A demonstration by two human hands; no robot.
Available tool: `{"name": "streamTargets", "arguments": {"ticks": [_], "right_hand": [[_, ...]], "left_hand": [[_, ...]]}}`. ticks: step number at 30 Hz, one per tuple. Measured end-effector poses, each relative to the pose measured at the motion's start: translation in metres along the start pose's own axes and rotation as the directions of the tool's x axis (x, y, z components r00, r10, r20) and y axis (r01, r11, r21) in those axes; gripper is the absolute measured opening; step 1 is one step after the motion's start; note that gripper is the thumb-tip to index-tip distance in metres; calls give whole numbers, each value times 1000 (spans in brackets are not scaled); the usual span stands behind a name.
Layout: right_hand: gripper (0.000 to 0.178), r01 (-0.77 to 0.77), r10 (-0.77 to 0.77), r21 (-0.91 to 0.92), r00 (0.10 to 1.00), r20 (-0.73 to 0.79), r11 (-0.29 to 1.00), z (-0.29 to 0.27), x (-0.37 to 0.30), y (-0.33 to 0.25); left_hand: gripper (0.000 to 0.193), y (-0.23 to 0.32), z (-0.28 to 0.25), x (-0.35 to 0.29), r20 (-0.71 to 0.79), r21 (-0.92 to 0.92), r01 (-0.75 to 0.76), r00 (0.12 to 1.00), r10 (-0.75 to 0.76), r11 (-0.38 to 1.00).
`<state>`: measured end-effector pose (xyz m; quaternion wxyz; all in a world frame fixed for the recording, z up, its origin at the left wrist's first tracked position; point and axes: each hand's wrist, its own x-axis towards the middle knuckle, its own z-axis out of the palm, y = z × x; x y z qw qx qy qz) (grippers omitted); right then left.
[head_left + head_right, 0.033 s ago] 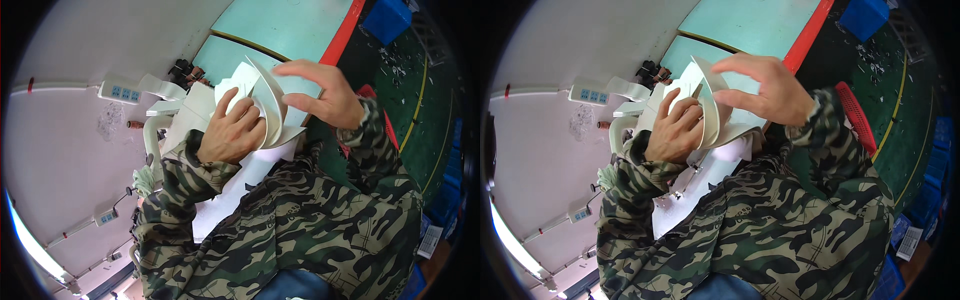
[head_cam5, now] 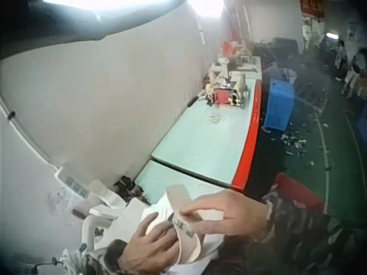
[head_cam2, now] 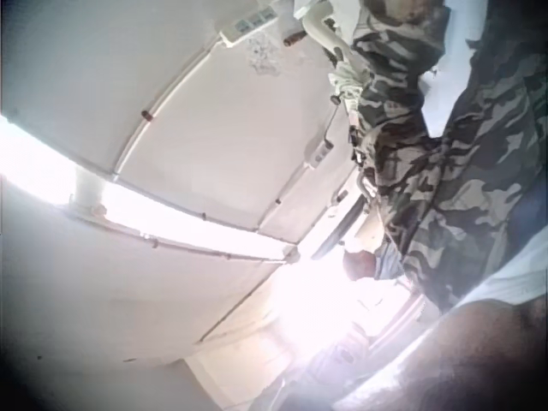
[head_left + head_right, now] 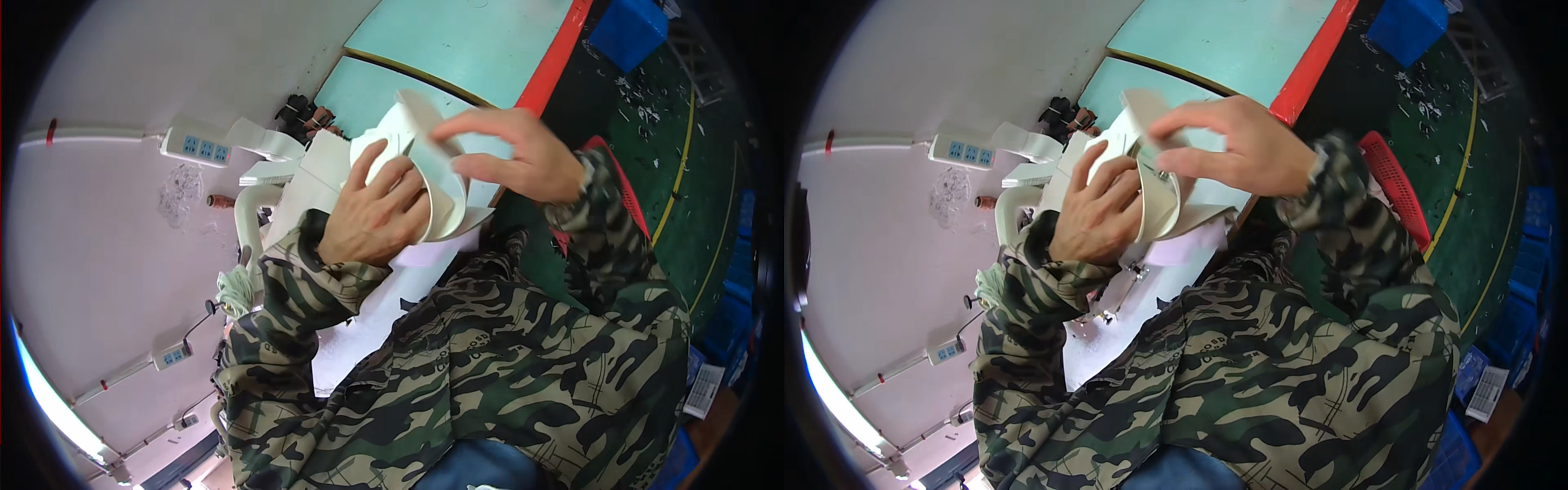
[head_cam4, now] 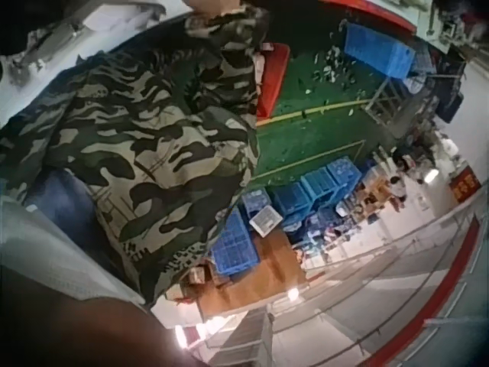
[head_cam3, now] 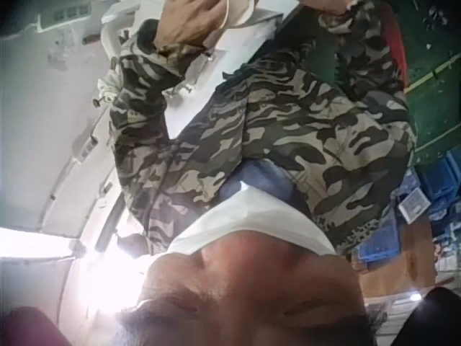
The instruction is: The person feeds curved shoe components through a skiving machine, then fits, folds, and stacks the pieces together by hand.
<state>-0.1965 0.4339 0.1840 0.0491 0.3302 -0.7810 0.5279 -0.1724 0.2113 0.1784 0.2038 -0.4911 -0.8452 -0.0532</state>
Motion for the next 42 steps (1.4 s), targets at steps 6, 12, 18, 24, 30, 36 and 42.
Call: {"name": "streamTargets", "arguments": {"ticks": [6, 12, 18, 24, 30, 36, 42], "right_hand": [[42, 173, -217, -191, 944, -247, 966, 5, 16, -13], [33, -223, 333, -251, 720, 609, 942, 7, 46, -7], [51, -191, 44, 239, 860, 509, 952, 7, 42, -4], [19, 302, -337, -363, 941, -36, 881, 5, 34, -46], [42, 166, -181, 72, 897, 403, 983, 22, 44, -23], [39, -489, 141, 615, 840, 525, 619, 49, 16, -27], [28, -292, 288, 497, 954, 87, 817, 73, 10, -13]], "left_hand": [[14, -7, -11, -6, 136, -24, 57, 989, -54, 998], [5, -14, -25, 7, 85, -130, 54, 995, -43, 990], [12, -21, -47, 17, -94, -85, -38, 995, 30, 996], [13, -39, -35, 12, -235, 112, -146, 957, 169, 983], [34, -33, -50, 1, -305, 166, -122, 937, 168, 979], [42, -35, -48, 0, -239, -105, 172, 952, -192, 980], [40, -38, -30, -34, 410, -863, 502, 626, -663, -59]]}}
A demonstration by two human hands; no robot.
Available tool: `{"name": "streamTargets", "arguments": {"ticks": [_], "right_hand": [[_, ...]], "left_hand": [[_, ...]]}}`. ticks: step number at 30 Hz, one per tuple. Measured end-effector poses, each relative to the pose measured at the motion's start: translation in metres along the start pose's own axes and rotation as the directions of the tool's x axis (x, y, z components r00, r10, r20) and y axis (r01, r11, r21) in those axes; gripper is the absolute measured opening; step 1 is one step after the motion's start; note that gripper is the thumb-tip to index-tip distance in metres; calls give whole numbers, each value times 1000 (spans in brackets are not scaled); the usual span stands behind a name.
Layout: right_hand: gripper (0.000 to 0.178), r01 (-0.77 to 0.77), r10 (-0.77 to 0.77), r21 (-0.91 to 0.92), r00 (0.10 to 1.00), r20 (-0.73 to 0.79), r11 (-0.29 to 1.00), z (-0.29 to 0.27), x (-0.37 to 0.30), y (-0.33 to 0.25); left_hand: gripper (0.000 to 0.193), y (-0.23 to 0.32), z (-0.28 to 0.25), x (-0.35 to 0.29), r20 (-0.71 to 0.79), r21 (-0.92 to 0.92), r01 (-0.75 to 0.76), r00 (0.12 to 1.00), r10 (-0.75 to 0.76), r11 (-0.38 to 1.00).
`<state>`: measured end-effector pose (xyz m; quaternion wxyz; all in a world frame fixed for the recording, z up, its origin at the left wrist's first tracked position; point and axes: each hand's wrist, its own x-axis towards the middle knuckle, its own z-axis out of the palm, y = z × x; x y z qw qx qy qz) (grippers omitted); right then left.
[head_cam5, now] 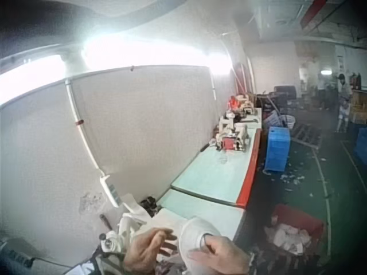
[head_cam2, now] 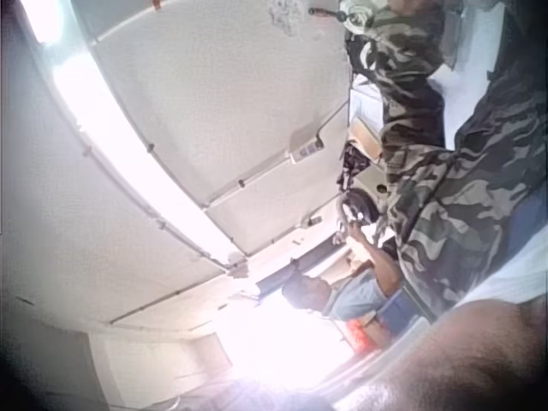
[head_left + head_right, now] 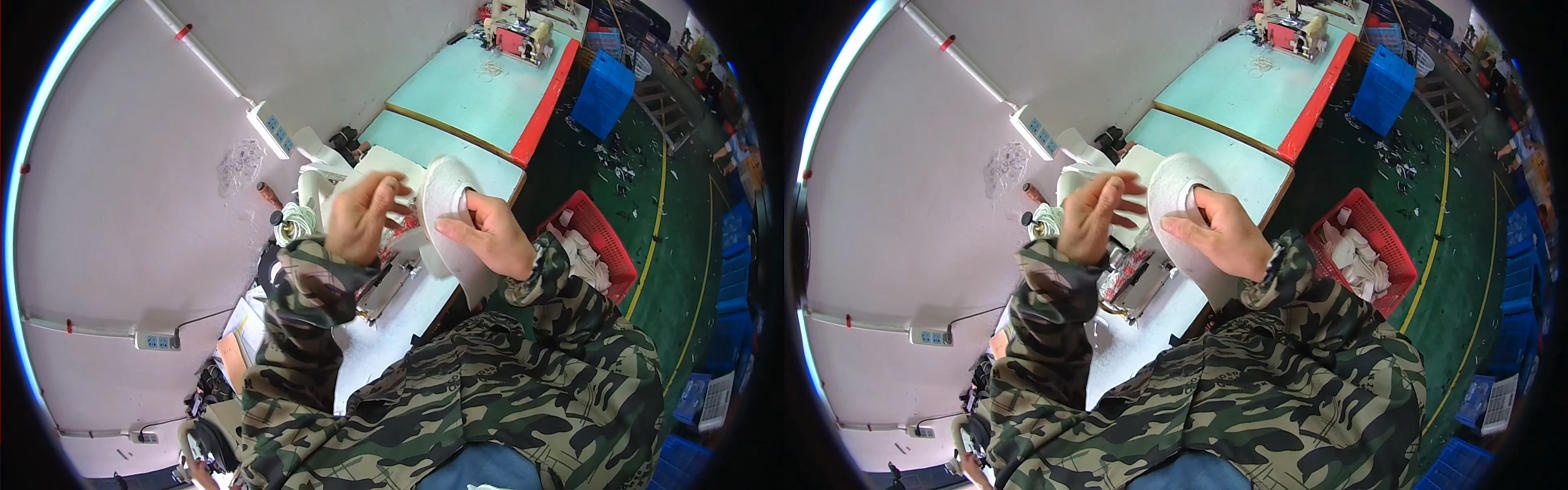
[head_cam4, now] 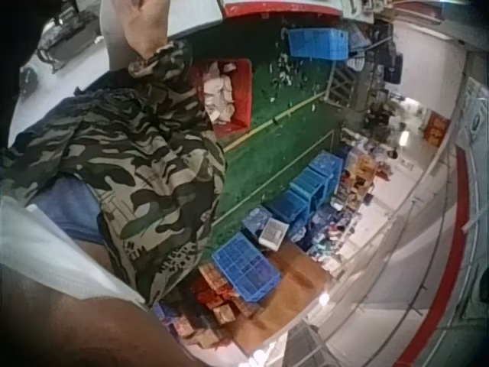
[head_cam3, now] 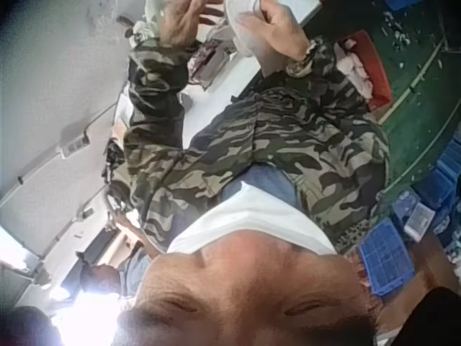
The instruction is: The person feeds curved shoe components through a skiving machine, then fits, folds, and stacks the pieces together by hand.
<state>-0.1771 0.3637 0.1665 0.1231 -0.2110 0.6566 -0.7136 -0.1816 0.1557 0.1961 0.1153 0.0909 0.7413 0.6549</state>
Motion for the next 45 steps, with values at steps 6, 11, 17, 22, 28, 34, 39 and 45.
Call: {"name": "streamTargets", "arguments": {"ticks": [6, 11, 17, 22, 28, 34, 39, 45], "right_hand": [[27, 66, -132, -344, 976, -172, 937, 8, 1, 3], [28, -21, -73, -545, 986, -151, 838, 11, -3, -7], [27, -35, -14, -597, 997, -77, 801, 14, -4, 6], [48, -150, 178, 764, 983, 46, 628, 4, -21, 49], [49, -203, 364, 738, 929, -61, 643, -5, -42, 74], [36, -446, 535, 648, 842, 70, 617, -9, -54, 94], [34, -535, 633, 580, 773, 42, 614, -21, -79, 101], [43, -644, 590, 371, 764, 261, 669, 17, -101, 83]], "left_hand": [[39, -25, 42, 2, -96, -34, -324, 943, 319, 946], [39, -34, 53, 9, -138, -110, -315, 944, 300, 943], [37, -43, 65, 3, -340, -44, -420, 859, 382, 906], [31, -62, 92, -31, -476, -177, -404, 833, 281, 897], [31, -112, 132, -70, -448, -205, -282, 878, 166, 937], [33, -204, 63, -145, -366, -142, -115, 929, 55, 983], [28, -305, -113, -216, -828, 30, 563, 477, -295, 826], [29, -281, -116, -197, -773, 233, 539, 608, -182, 810]]}}
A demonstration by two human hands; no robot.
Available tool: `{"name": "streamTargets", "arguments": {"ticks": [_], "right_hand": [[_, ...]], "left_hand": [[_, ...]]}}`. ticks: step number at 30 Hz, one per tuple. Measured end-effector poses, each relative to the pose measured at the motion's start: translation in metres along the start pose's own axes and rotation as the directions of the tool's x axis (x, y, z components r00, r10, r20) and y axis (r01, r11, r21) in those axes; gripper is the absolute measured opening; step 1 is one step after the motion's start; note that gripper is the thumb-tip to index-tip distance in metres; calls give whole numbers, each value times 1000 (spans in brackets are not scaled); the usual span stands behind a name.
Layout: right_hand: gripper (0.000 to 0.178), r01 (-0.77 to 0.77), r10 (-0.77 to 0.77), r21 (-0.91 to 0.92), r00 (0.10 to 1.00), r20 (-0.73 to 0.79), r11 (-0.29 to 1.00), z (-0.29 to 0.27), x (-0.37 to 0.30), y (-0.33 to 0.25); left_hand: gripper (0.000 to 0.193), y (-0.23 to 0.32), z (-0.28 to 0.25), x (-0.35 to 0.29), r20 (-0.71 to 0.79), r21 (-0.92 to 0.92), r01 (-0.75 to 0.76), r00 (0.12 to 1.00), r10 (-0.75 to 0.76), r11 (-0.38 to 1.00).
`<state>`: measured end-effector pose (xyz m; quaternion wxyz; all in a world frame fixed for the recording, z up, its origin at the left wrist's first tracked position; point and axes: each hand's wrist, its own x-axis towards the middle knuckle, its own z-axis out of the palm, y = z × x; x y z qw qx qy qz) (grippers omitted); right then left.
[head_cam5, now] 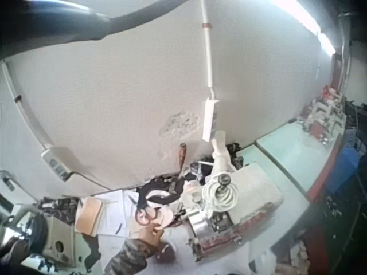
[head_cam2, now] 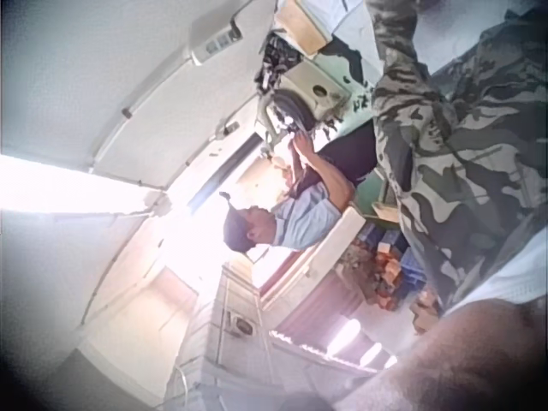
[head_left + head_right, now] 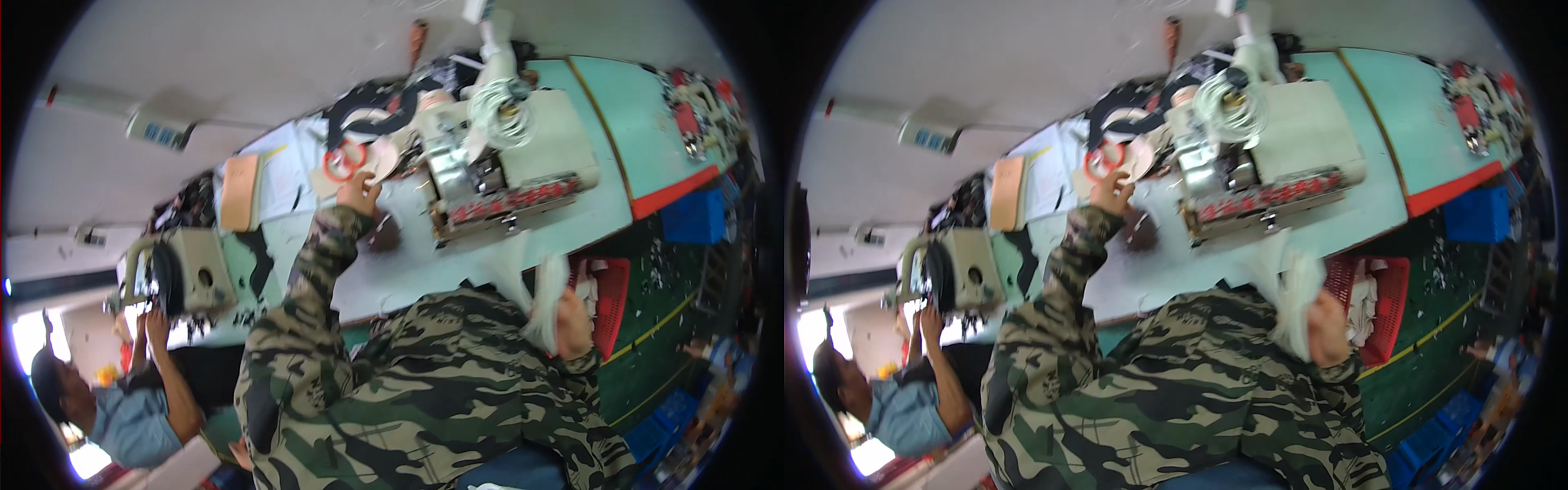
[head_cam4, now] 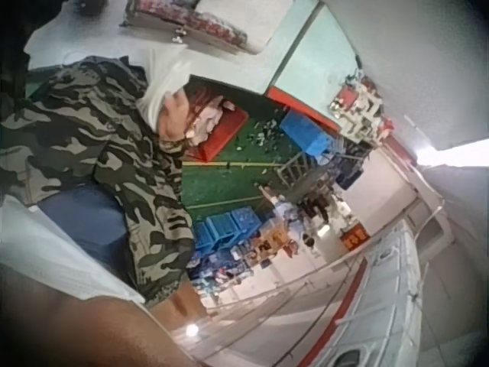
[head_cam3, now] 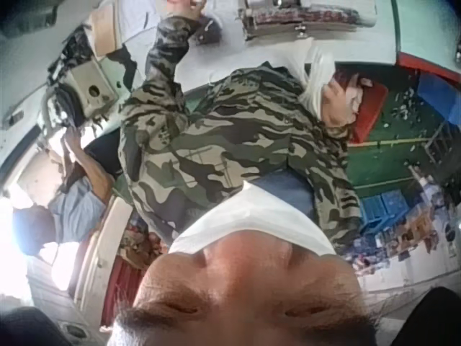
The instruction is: The person feeds curved shoe components through a skiving machine, then fits, folds, and stacks the pieces together by hand.
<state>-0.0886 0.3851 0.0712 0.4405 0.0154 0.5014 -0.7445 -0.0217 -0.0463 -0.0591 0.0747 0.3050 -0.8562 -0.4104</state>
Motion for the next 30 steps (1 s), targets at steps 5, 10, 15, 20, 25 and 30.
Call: {"name": "streamTargets", "arguments": {"ticks": [5, 10, 15, 20, 25, 30], "right_hand": [[45, -17, 17, 10, 1000, 13, 1000, 10, 11, -11], [41, -37, 26, 172, 997, 70, 984, 20, 7, -22], [38, -29, 16, 236, 998, 56, 971, -3, 8, -4], [41, -4, 0, 256, 1000, 18, 967, -10, 9, 3], [44, 36, -61, 224, 992, 106, 974, -6, 6, 1], [46, 130, -155, 260, 985, 76, 957, -4, -4, -5]], "left_hand": [[23, 203, -22, -35, -278, 6, -637, 739, 614, 770], [19, 265, -30, -19, -187, 288, -866, 369, 911, 410], [13, 276, -26, -27, -79, 141, -855, 492, 867, 499], [10, 297, -35, -29, -82, 229, -839, 489, 869, 493], [8, 311, -37, 24, -229, 316, -780, 489, 841, 540], [12, 301, -62, 29, -476, -84, -779, 579, 661, 622]]}}
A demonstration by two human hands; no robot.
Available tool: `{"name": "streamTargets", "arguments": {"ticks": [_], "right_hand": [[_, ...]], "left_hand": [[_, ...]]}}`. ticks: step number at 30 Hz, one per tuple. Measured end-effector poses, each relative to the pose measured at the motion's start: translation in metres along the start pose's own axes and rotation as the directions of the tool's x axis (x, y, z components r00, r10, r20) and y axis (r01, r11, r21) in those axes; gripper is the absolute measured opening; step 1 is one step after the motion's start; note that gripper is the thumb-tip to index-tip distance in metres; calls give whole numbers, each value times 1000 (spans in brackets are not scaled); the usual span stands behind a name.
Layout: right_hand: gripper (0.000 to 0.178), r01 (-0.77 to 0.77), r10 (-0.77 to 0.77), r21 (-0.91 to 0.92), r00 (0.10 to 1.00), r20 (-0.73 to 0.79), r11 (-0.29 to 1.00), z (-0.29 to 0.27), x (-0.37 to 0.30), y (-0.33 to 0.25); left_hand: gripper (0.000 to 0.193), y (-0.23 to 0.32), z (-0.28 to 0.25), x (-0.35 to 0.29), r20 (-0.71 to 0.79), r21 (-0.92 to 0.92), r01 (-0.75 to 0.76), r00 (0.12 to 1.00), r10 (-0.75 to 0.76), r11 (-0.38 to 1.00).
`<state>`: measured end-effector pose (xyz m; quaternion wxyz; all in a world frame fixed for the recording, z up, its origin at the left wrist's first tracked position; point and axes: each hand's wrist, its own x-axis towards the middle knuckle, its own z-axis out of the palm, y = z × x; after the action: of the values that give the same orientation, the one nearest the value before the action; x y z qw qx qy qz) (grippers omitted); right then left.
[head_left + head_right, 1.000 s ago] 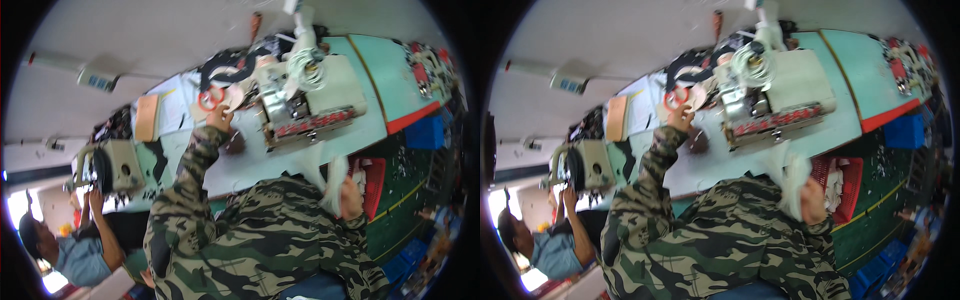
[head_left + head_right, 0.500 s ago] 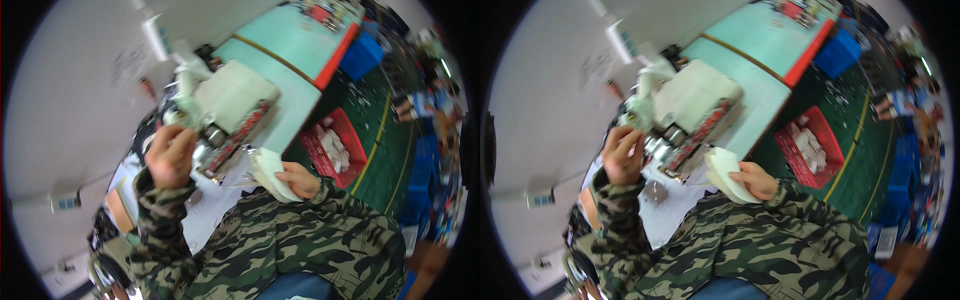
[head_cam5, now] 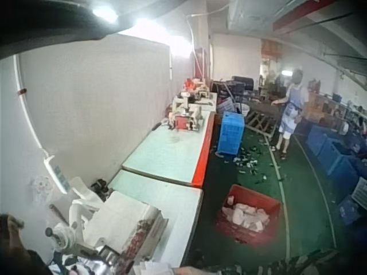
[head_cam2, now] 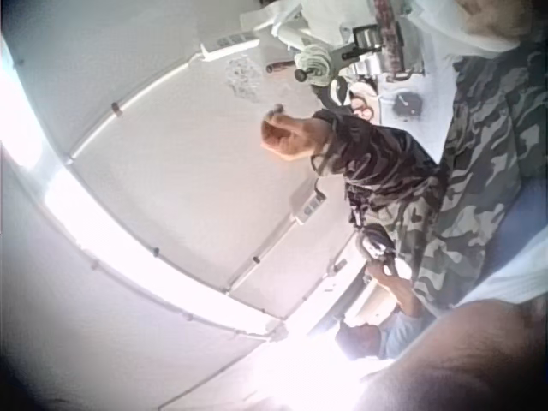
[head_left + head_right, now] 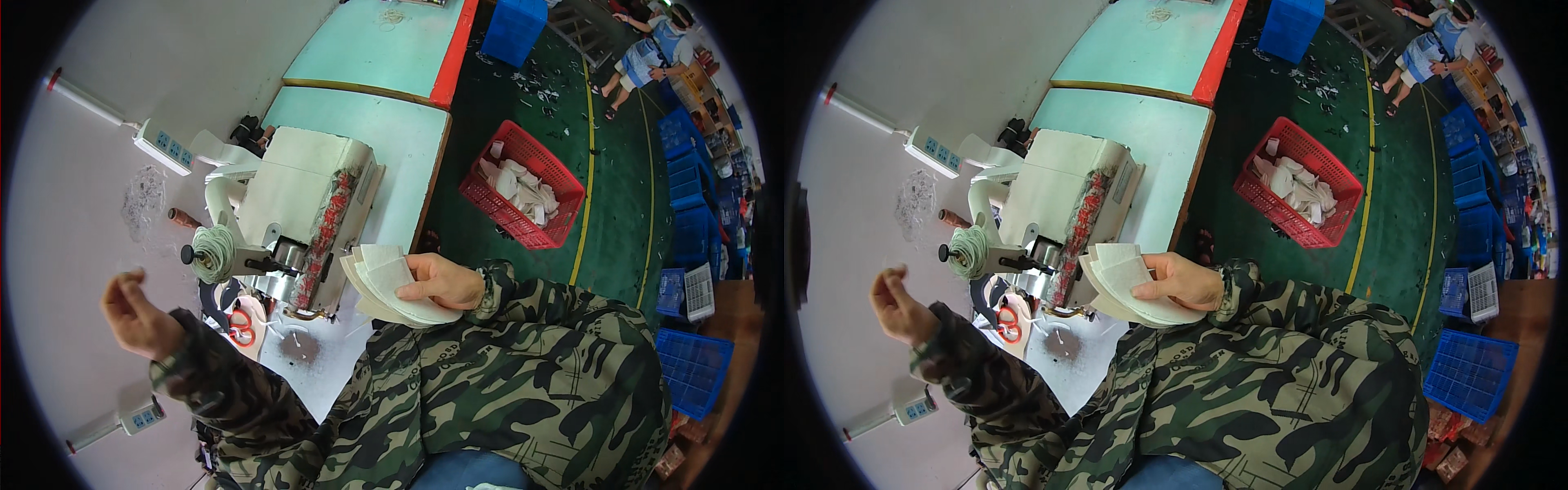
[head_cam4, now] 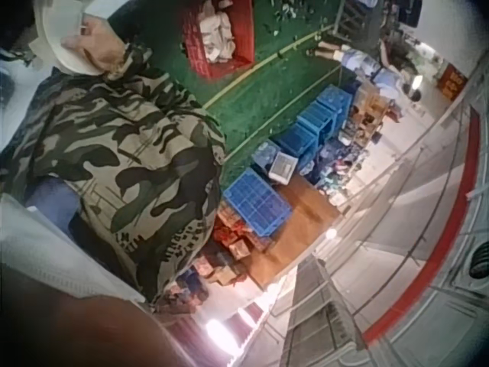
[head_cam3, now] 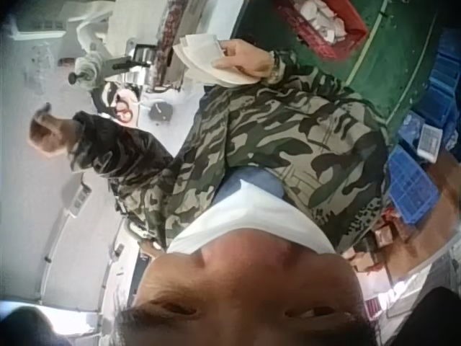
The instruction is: The person feeds curved shoe components through a skiving machine, then fits, folds, and stacks the pieces together by hand.
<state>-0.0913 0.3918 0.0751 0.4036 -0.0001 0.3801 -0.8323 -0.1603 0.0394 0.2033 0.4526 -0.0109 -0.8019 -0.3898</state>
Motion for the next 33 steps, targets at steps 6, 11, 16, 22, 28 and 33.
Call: {"name": "streamTargets", "arguments": {"ticks": [6, 11, 16, 22, 28, 33], "right_hand": [[39, 187, -161, -141, 971, 180, 972, 48, 11, -27], [30, -33, 76, -214, 978, 197, 976, 29, 17, -16], [21, 271, -332, -403, 939, -90, 874, 12, 13, -19], [19, 113, -259, -433, 920, -295, 894, -72, 22, -58], [32, 223, 4, -897, 970, 243, 381, -106, 25, -56], [19, 126, -535, -683, 727, -430, 719, -138, -1, -49]], "left_hand": [[17, 77, 40, -109, 796, -113, -207, 566, 213, 972], [15, 84, 59, -131, 754, -152, 28, 649, 97, 988], [22, 78, 73, -144, 940, -328, 912, 290, -179, -244], [15, 77, 113, -184, 991, 95, 825, -25, -132, 557], [10, 30, 206, -201, 922, 145, 554, 224, -315, 820], [17, 123, 243, -189, 838, 75, -91, 546, -14, 993]]}}
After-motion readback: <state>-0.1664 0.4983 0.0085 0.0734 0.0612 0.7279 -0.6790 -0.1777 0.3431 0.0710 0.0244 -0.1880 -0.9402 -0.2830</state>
